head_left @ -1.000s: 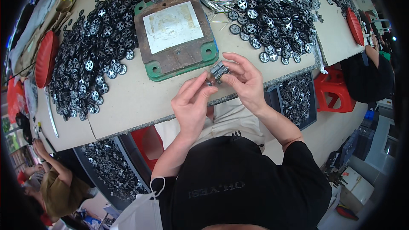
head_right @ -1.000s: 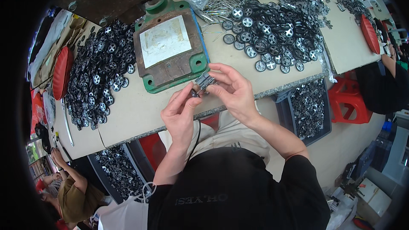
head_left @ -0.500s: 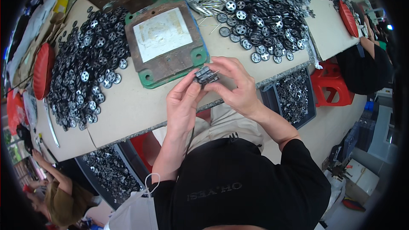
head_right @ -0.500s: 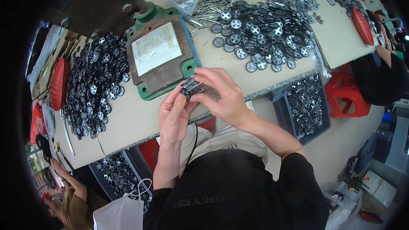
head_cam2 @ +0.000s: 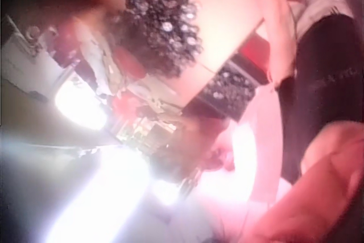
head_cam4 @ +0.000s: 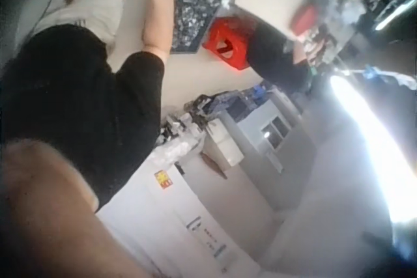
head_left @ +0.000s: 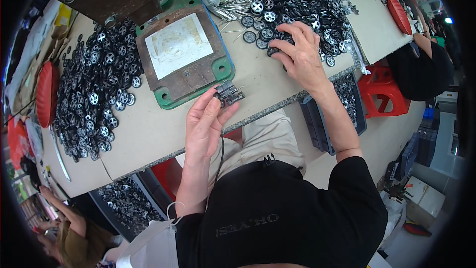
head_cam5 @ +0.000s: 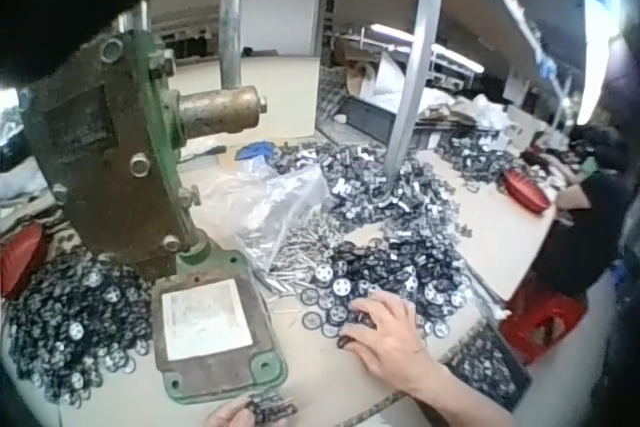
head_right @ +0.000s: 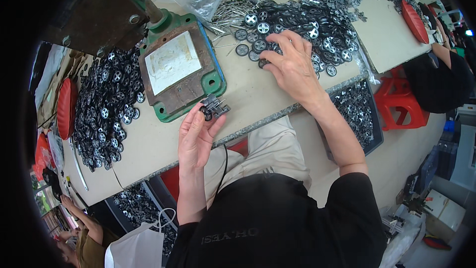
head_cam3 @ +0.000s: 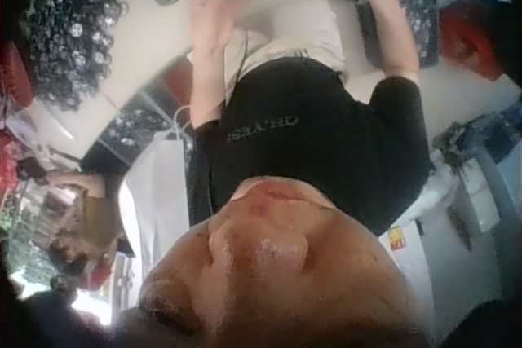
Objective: The person assembles small plastic and metal components into assembled parts using a manual press machine.
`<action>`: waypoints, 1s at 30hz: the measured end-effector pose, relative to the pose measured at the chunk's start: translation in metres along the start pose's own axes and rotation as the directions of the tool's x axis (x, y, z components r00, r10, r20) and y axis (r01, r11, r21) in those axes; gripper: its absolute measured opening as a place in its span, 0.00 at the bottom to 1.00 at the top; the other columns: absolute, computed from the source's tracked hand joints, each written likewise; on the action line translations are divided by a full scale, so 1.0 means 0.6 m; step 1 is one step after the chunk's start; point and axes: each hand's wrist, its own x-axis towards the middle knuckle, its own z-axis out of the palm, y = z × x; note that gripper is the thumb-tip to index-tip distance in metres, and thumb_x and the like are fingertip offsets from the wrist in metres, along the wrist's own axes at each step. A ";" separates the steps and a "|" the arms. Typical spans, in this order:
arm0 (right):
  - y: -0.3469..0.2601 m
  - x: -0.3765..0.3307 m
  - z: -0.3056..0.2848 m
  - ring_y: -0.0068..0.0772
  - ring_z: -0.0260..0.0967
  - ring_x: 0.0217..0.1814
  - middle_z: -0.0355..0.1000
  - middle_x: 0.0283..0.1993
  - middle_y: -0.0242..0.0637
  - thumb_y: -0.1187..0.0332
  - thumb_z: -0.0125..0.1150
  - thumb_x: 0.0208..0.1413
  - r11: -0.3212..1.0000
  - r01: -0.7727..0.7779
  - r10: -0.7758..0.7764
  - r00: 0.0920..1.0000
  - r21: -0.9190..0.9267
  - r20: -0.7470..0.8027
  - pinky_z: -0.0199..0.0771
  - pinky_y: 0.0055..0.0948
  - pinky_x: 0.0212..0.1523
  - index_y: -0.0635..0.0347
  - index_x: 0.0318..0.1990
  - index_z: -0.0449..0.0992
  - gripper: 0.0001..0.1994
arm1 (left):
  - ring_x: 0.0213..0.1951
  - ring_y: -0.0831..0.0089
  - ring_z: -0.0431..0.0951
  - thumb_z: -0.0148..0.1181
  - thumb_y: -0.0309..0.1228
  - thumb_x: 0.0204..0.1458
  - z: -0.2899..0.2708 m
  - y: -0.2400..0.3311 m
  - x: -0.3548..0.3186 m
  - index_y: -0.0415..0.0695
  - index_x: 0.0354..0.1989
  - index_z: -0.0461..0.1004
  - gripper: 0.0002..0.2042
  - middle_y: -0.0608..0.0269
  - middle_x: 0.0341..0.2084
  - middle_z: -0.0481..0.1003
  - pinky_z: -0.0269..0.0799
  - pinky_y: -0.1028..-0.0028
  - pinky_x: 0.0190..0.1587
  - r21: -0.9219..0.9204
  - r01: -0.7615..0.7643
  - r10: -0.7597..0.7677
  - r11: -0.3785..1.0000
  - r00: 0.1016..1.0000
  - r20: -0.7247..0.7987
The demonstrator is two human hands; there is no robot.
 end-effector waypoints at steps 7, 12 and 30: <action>-0.047 -0.009 0.016 0.33 0.65 0.39 0.71 0.34 0.31 0.71 0.65 0.36 0.961 0.131 -0.153 0.985 0.244 0.074 0.63 0.28 0.40 0.61 0.30 0.75 0.10 | 0.45 0.69 0.74 0.48 0.25 0.57 0.004 0.003 0.000 0.36 0.52 0.65 0.14 0.55 0.44 0.72 0.72 0.64 0.51 0.007 0.004 -0.004 1.000 1.000 -0.031; -0.058 -0.011 0.003 0.36 0.65 0.41 0.71 0.36 0.35 0.71 0.65 0.36 0.953 0.012 -0.083 0.971 0.302 0.222 0.65 0.32 0.43 0.63 0.37 0.74 0.16 | 0.45 0.69 0.74 0.49 0.25 0.57 0.004 0.002 -0.002 0.36 0.51 0.65 0.14 0.55 0.44 0.72 0.72 0.64 0.51 0.002 -0.003 0.003 1.000 1.000 -0.029; -0.073 -0.017 0.010 0.24 0.64 0.51 0.67 0.49 0.36 0.72 0.56 0.53 0.052 -0.507 -0.039 0.860 0.860 0.509 0.64 0.23 0.51 0.65 0.52 0.69 0.18 | 0.47 0.68 0.72 0.49 0.25 0.56 0.008 -0.002 -0.003 0.35 0.53 0.64 0.16 0.55 0.46 0.70 0.71 0.64 0.52 0.072 0.003 0.000 0.997 0.999 -0.040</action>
